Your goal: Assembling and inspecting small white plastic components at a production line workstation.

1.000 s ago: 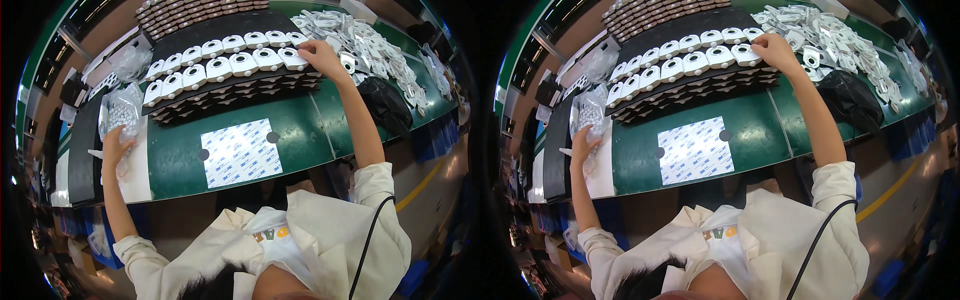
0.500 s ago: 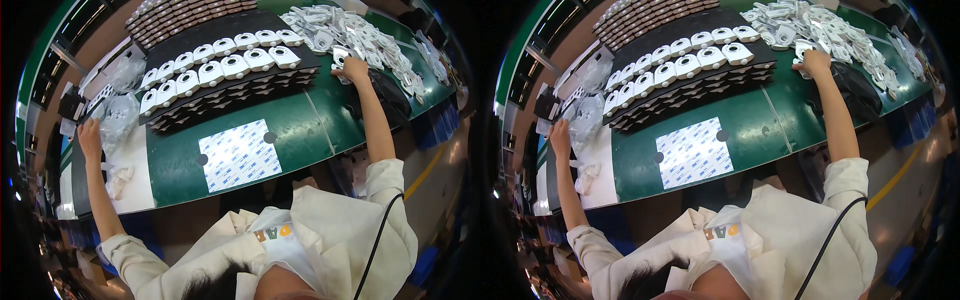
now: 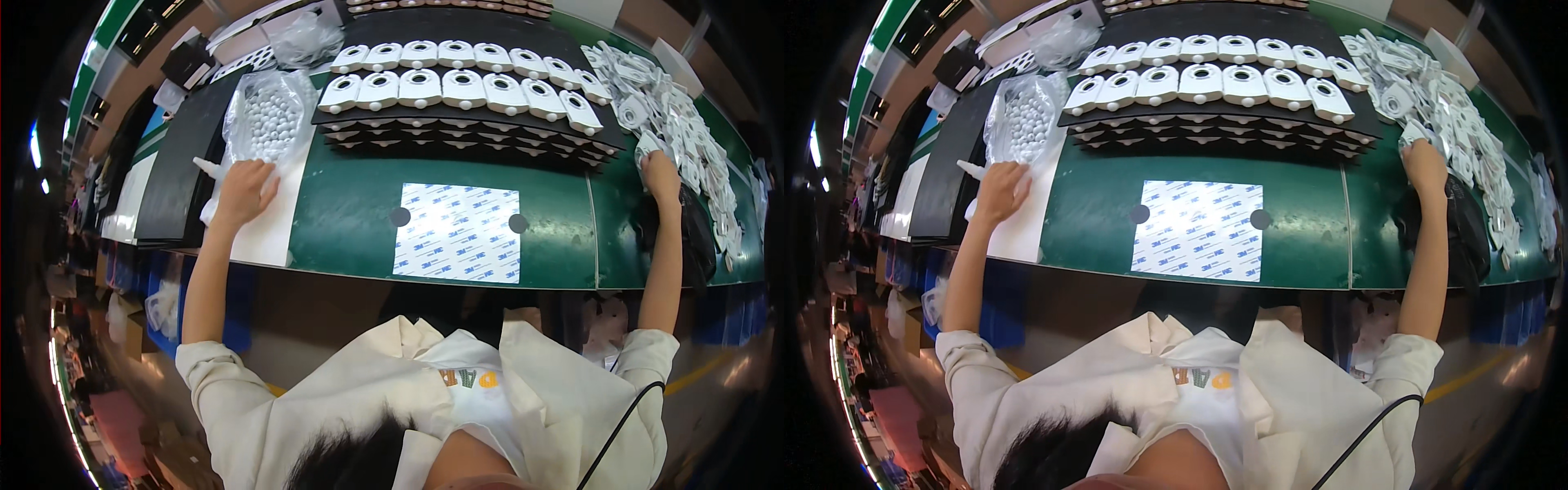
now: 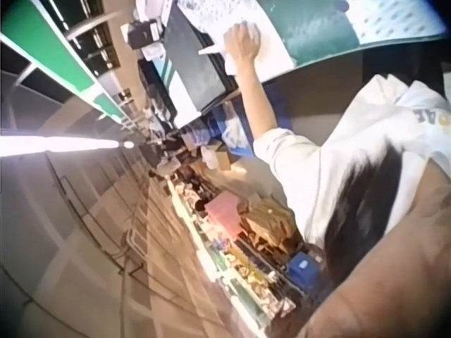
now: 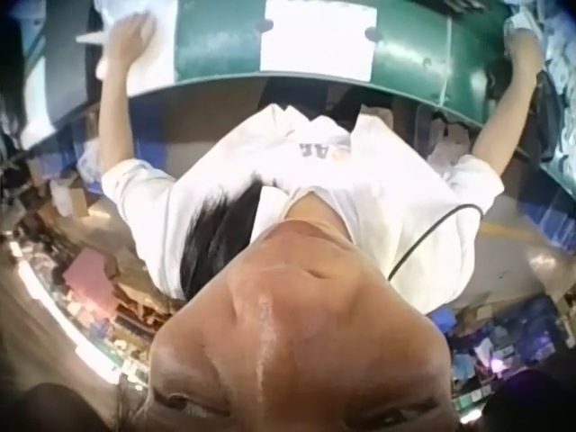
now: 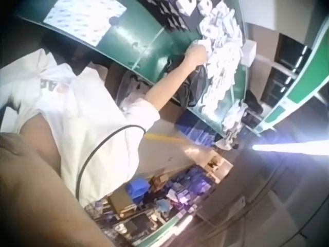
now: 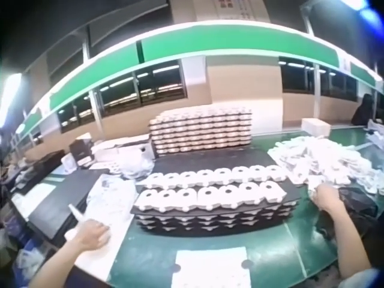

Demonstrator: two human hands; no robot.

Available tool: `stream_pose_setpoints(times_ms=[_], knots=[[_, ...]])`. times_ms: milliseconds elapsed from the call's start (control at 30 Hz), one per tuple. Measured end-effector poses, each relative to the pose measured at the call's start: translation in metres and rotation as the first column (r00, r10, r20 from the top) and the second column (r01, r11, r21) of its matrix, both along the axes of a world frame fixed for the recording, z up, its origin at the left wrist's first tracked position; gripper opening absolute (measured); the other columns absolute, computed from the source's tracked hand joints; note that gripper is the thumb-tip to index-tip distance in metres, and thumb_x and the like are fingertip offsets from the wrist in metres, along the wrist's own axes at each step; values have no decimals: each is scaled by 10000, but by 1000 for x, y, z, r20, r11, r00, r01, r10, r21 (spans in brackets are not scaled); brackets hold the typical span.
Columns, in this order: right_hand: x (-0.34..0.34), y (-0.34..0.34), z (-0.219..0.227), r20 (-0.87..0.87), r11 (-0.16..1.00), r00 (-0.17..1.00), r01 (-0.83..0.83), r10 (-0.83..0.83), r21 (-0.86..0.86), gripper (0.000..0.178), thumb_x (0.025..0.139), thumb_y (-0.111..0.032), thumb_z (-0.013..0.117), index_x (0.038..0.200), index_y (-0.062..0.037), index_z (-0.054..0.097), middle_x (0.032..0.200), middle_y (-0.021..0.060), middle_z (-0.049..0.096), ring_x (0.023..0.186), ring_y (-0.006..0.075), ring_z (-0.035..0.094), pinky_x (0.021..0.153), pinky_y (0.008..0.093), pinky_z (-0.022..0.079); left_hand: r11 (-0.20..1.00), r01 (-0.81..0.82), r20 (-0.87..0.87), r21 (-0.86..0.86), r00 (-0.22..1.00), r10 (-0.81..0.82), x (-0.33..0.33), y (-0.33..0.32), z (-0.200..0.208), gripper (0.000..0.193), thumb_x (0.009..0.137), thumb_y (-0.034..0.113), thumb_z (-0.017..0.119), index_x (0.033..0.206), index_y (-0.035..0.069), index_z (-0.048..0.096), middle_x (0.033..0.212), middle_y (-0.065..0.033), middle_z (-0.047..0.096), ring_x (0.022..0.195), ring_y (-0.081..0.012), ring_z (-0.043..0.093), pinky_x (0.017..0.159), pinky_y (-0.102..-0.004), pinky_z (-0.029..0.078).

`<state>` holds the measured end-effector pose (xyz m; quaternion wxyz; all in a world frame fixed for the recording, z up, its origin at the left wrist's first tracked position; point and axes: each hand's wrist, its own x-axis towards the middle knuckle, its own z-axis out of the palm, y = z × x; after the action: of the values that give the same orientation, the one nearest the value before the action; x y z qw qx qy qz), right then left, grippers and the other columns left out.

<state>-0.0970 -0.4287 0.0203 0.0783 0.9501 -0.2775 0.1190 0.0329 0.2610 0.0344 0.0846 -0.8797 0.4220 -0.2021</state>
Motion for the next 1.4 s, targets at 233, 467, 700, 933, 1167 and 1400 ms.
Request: stream_pose_setpoints(times_ms=[233, 467, 700, 933, 1167, 1400], knots=[[-23, 32, 19, 378, 1000, 925, 12, -22, 28, 329, 885, -297, 438, 930, -13, 599, 873, 216, 606, 812, 388, 573, 699, 443, 441, 794, -359, -206, -491, 933, 294, 70, -13, 13, 200, 791, 196, 614, 917, 40, 613, 938, -134, 605, 799, -298, 604, 706, -373, 465], [-43, 66, 26, 885, 894, 465, -390, -15, 220, 257, 912, -218, 504, 962, 17, 594, 723, 59, 601, 653, 104, 536, 620, 222, 415, 912, -383, -139, -149, 921, 364, 136, -21, -39, 350, 840, 353, 523, 1043, 69, 553, 1054, -176, 555, 898, -349, 563, 755, -446, 448], [-50, 128, 34, 969, 835, 242, -543, 57, 87, 219, 916, -169, 506, 917, 32, 592, 739, 12, 583, 669, 50, 496, 624, 186, 395, 826, -529, -192, -198, 847, 496, 122, -40, -39, 281, 875, 330, 462, 955, 61, 478, 960, -196, 587, 816, -409, 569, 683, -507, 431], [-35, 210, 25, 932, 180, 354, -914, -83, 363, 194, 927, -159, 475, 1004, -7, 567, 790, 40, 609, 695, 87, 551, 661, 211, 427, 210, -585, -494, -783, 791, 362, 152, 25, -34, 339, 887, 388, 435, 893, 53, 487, 659, -107, 552, 624, -270, 558, 495, -370, 413], [-22, 253, -16, 638, -315, 751, -572, 172, 758, 259, 868, -112, 557, 1099, -1, 521, 924, 36, 584, 771, 80, 535, 715, 222, 443, -391, -917, -156, 82, 376, -913, 66, -84, 21, 359, 959, 298, 251, 910, -9, 431, 714, -67, 422, 588, -160, 383, 433, -234, 290], [-12, 266, -38, 581, -179, 738, -556, 344, 812, 225, 882, -109, 532, 1083, -7, 524, 925, 23, 577, 755, 55, 505, 685, 196, 427, 142, -960, -83, -240, -125, -989, -32, -183, 17, 186, 918, 185, 448, 1013, 25, 454, 790, -31, 451, 618, -98, 385, 407, -186, 259]])
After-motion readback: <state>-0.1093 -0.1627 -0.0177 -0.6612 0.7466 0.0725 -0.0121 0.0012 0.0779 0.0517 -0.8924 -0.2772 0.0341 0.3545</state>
